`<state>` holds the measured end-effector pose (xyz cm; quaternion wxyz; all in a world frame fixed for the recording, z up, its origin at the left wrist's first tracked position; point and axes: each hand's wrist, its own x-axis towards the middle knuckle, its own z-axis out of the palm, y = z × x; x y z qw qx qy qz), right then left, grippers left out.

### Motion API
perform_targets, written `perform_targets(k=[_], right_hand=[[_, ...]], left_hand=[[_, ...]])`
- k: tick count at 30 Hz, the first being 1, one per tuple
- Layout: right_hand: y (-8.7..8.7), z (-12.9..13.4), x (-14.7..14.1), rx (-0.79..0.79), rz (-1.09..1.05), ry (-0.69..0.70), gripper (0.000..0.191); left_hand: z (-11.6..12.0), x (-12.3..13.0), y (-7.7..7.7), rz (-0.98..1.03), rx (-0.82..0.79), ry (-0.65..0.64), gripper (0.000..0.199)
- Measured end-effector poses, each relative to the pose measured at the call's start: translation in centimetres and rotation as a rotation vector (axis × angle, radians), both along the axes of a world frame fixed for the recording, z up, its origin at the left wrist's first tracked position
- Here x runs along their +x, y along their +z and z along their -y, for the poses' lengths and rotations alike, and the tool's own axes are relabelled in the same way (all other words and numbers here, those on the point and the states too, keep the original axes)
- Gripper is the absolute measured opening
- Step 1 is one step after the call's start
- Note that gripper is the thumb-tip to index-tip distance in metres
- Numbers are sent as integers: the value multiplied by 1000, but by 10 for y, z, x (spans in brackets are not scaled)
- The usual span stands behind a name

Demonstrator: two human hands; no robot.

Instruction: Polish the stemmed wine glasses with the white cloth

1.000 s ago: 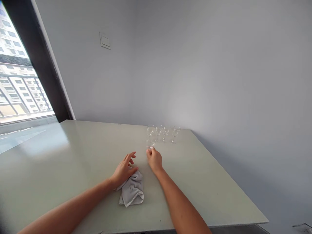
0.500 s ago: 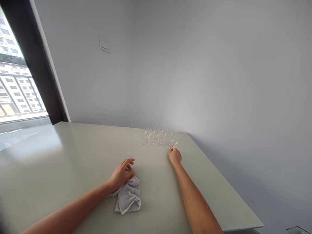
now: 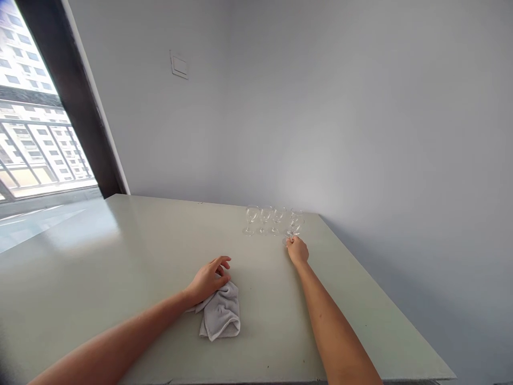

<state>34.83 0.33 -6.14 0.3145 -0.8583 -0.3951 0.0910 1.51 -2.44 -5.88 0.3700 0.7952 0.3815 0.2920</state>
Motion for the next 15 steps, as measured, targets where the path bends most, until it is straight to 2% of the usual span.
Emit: perform_targets(k=[5,9,12,15], right_hand=[[7,19,-8,116,-68,-16,27],[18,34,-39,239,-146,41,30],[28,40,-82,272,-251,223,39],[33,47,-133,229,-404,553,46]], left_hand=[[1,-2,2,-26,44,-20,29],[-1,-2,6,-41,58,-2,17],[-5,-2,10,81,-73,81,19],[-10,-3,18,280,-260,109,26]])
